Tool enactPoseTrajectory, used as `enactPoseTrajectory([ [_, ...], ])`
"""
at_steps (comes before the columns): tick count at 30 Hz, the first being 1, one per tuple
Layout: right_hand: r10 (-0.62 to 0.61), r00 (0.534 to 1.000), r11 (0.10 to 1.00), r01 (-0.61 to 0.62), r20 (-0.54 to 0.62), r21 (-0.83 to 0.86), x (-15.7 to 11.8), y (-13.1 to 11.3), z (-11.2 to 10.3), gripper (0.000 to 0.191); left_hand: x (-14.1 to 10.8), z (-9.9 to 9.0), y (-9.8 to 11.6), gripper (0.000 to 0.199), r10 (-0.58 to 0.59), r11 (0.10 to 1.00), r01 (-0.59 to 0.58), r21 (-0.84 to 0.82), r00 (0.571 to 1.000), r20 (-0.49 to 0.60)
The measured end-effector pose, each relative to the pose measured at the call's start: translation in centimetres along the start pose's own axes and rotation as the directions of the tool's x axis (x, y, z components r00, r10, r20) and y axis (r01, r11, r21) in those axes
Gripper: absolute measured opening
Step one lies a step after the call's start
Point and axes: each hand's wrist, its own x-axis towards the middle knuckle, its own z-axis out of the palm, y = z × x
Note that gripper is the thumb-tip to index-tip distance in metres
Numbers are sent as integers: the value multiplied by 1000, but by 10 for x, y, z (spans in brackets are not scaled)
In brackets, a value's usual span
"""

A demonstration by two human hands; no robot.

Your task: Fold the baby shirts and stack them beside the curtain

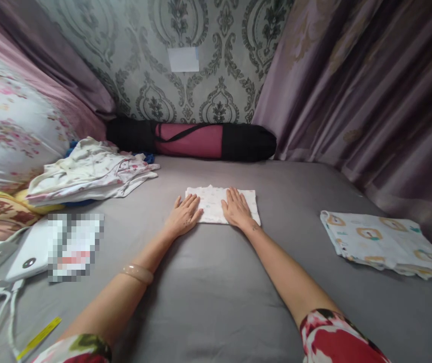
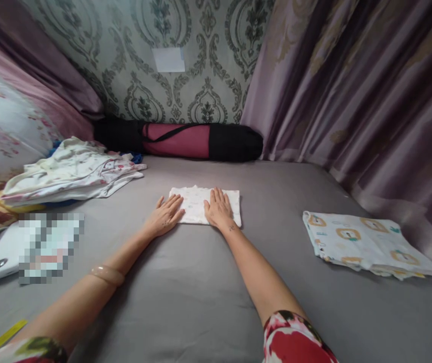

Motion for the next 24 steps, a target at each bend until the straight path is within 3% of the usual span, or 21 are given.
enactPoseTrajectory([
  [7, 18, 998, 1000, -18, 55, -11, 1, 0, -6, 62, 0, 0, 0, 57, 0, 1000, 0, -7, 1000, -14],
  [12, 0, 999, 999, -1, 39, 35, 10, -26, -14, 59, -1, 1, -1, 56, 2, 1000, -3, -18, 999, -32],
  [17, -63, 998, 994, 64, -17, 92, 14, -49, 2, 59, -1, 2, -3, 51, 0, 999, -3, -48, 998, -59],
  [24, -66, 997, 994, 68, -29, 87, 14, -48, 15, 61, -1, 1, -2, 50, -17, 996, 12, -85, 998, -59],
])
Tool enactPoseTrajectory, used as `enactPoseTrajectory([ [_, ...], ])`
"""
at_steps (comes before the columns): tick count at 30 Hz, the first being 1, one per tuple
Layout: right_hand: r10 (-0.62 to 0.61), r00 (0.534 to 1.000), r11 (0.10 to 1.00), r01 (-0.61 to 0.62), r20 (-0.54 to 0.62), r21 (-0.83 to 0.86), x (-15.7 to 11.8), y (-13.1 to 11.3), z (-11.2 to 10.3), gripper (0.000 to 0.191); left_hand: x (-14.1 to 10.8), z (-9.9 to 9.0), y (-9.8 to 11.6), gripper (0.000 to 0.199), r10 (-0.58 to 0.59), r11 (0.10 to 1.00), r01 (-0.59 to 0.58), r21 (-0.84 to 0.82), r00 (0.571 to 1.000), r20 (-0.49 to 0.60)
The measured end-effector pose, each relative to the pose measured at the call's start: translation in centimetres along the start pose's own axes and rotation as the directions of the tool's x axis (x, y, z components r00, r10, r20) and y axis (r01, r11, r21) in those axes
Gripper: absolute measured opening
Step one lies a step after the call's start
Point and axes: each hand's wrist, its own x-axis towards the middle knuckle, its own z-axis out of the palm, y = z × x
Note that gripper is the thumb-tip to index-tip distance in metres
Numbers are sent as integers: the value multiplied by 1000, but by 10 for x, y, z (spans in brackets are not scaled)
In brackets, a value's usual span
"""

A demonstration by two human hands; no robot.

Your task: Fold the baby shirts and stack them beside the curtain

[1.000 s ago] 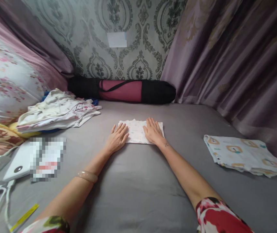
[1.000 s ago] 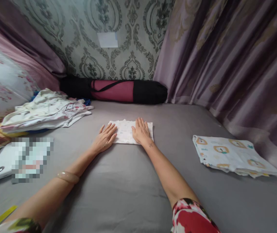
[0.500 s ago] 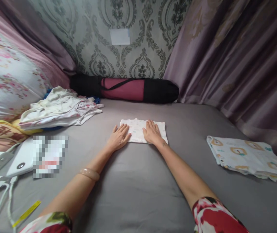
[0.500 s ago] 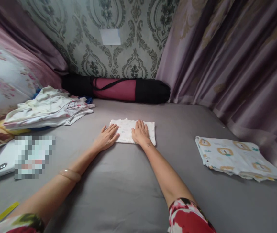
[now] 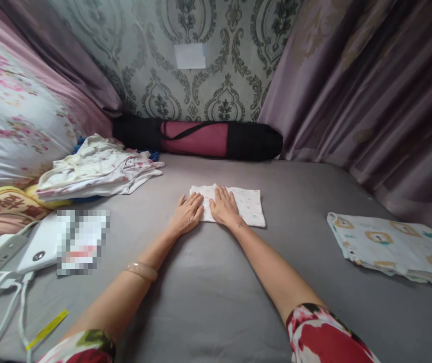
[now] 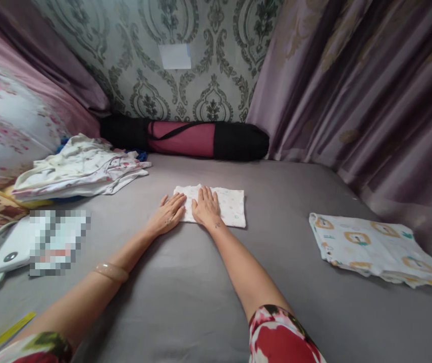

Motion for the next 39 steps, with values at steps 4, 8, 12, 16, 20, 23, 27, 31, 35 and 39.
enactPoseTrajectory([
  [4, 27, 999, 1000, -27, 46, -4, 3, -2, -5, 61, 0, 0, 0, 49, -2, 1000, 2, -10, 1000, 4],
  [8, 28, 997, 999, -29, 69, 15, 9, -12, -8, 59, 0, 0, 0, 49, -23, 999, 23, -29, 1000, -5],
  [12, -30, 998, 999, 28, 51, 37, 14, -25, -3, 58, 0, 2, -2, 49, -33, 998, 31, -57, 999, -36],
  [16, -35, 999, 999, 34, 23, 36, 12, -31, 6, 59, 0, 4, -5, 48, -59, 993, 49, -106, 994, -93],
  [20, -35, 999, 999, 35, 16, 34, 11, -30, 8, 60, 1, 4, -8, 49, -139, 980, 115, -165, 980, -143],
  [23, -25, 999, 999, 24, 38, 25, 14, -31, 5, 60, 2, 3, -8, 49, -207, 964, 170, -205, 962, -176],
  [27, -31, 998, 999, 30, 55, 21, 20, -40, 1, 58, 4, 3, -8, 50, -278, 945, 227, -236, 938, -209],
  [31, -82, 996, 996, 80, 40, 51, 22, -53, 4, 57, 4, 1, -8, 51, -372, 911, 306, -276, 899, -230],
  [35, -72, 997, 995, 71, 21, 65, 20, -58, 11, 58, 4, -1, -11, 50, -477, 850, 380, -365, 848, -230],
  [39, -72, 997, 996, 71, 11, 58, 20, -57, 15, 58, 5, -5, -13, 49, -522, 806, 397, -440, 827, -209],
])
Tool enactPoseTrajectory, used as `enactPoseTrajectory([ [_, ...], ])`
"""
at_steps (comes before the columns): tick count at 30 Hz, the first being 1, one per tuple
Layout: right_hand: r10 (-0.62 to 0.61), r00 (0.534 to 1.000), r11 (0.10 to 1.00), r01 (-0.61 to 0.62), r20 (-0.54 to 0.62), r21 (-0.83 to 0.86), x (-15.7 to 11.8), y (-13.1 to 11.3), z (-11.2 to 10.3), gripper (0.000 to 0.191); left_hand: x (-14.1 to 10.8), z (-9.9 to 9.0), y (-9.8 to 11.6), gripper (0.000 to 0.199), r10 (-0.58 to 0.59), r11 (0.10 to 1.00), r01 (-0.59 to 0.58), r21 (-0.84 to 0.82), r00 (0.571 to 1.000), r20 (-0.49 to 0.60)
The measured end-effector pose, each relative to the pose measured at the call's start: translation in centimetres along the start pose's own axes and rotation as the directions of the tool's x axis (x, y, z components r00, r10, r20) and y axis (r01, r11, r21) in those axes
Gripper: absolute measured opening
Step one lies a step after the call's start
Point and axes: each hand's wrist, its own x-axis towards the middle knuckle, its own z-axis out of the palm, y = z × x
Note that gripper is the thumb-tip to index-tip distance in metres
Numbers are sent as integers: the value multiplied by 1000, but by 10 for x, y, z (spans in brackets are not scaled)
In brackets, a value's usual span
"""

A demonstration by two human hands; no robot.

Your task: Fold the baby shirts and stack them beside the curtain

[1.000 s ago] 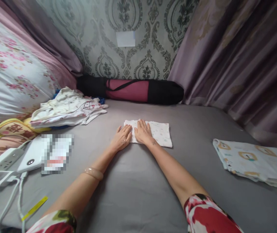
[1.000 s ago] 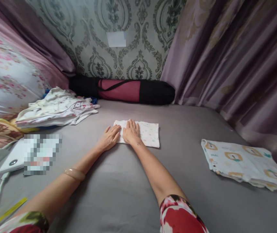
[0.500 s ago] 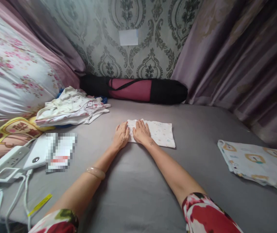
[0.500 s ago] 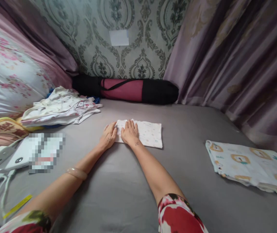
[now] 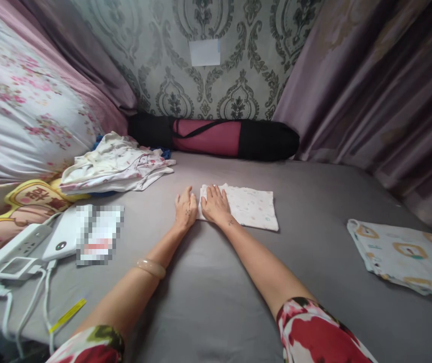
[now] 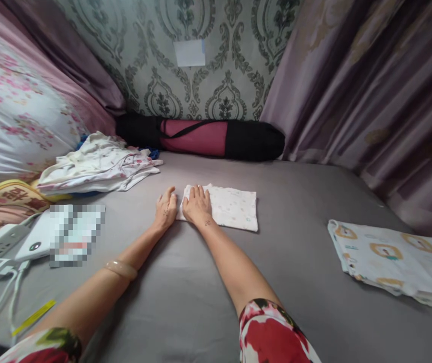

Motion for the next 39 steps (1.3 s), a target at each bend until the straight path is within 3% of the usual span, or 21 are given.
enactPoseTrajectory([
  [8, -25, 999, 1000, 25, 33, -12, 3, -13, -6, 58, 2, -3, -4, 48, 13, 999, -13, -48, 1000, -5],
  [16, -62, 996, 997, 65, 68, -41, -2, -25, 2, 58, 2, -5, -1, 50, -21, 999, 21, -36, 1000, 20],
  [21, -80, 993, 993, 71, 87, 96, 1, -19, -3, 57, 3, -4, -2, 49, -9, 998, 10, -54, 1000, 19],
  [24, -77, 994, 979, 61, 79, 192, 2, 0, -17, 54, 4, -3, -6, 47, 14, 999, -13, -35, 1000, 28],
  [27, -8, 1000, 986, 7, 5, 166, -5, 37, -39, 51, 5, -1, -10, 46, 28, 999, -29, 15, 998, 63],
  [33, 275, 958, 961, -274, -87, 24, -28, 121, -74, 46, 23, 4, 1, 44, -6, 981, -29, 193, 984, 177],
  [36, 348, 933, 936, -351, -90, -27, -33, 143, -77, 42, 41, 5, 17, 42, 50, 959, -125, 253, 958, 281],
  [39, 358, 932, 930, -362, -60, -66, -35, 152, -78, 39, 62, 7, 31, 42, 90, 932, -226, 285, 903, 421],
])
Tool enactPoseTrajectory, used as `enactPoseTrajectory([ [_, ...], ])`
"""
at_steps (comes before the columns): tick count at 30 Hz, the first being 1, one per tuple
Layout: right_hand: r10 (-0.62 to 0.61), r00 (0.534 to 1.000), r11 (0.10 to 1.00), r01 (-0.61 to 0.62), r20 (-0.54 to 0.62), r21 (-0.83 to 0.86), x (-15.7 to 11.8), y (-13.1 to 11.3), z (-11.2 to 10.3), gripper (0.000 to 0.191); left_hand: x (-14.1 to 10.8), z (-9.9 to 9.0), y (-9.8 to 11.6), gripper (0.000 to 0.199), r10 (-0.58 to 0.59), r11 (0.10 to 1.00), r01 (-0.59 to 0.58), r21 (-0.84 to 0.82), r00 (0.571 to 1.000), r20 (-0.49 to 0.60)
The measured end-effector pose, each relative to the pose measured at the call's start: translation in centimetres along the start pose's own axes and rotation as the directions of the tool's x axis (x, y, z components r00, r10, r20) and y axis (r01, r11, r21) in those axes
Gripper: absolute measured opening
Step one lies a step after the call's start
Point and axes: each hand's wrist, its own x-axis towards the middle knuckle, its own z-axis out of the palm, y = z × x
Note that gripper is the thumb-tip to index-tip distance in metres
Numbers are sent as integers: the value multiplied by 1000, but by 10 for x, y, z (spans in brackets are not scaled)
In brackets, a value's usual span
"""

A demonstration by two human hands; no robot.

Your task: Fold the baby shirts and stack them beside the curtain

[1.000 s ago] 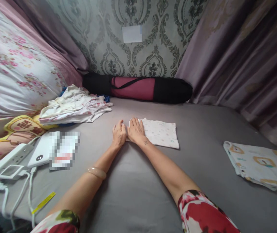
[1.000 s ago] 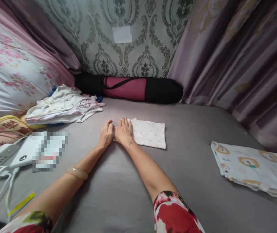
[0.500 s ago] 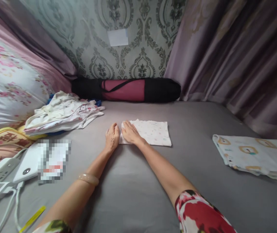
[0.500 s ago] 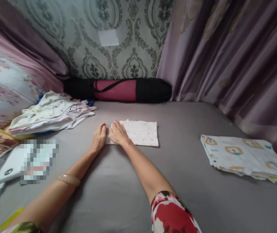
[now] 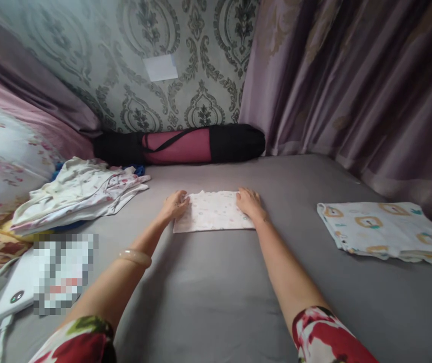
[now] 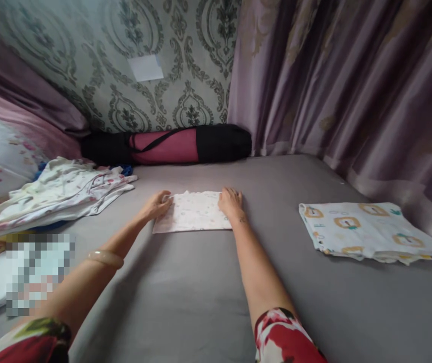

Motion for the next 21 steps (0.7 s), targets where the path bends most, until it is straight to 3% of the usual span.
enactPoseTrajectory([
  [4, -4, 1000, 999, 5, 15, -34, 1, 6, -2, 36, 25, -9, 6, 38, 66, 995, -78, 65, 983, 170],
  [10, 26, 1000, 998, -26, 3, -55, 2, 12, -6, 33, 48, -17, 5, 35, 50, 997, -65, 41, 954, 297],
  [15, 74, 997, 997, -74, 22, -10, 4, 11, -7, 36, 56, -22, 4, 42, 32, 999, -37, 8, 928, 372],
  [21, 105, 994, 993, -106, 14, 47, 8, 9, -9, 35, 59, -23, 4, 33, 43, 998, -55, 14, 901, 431],
])
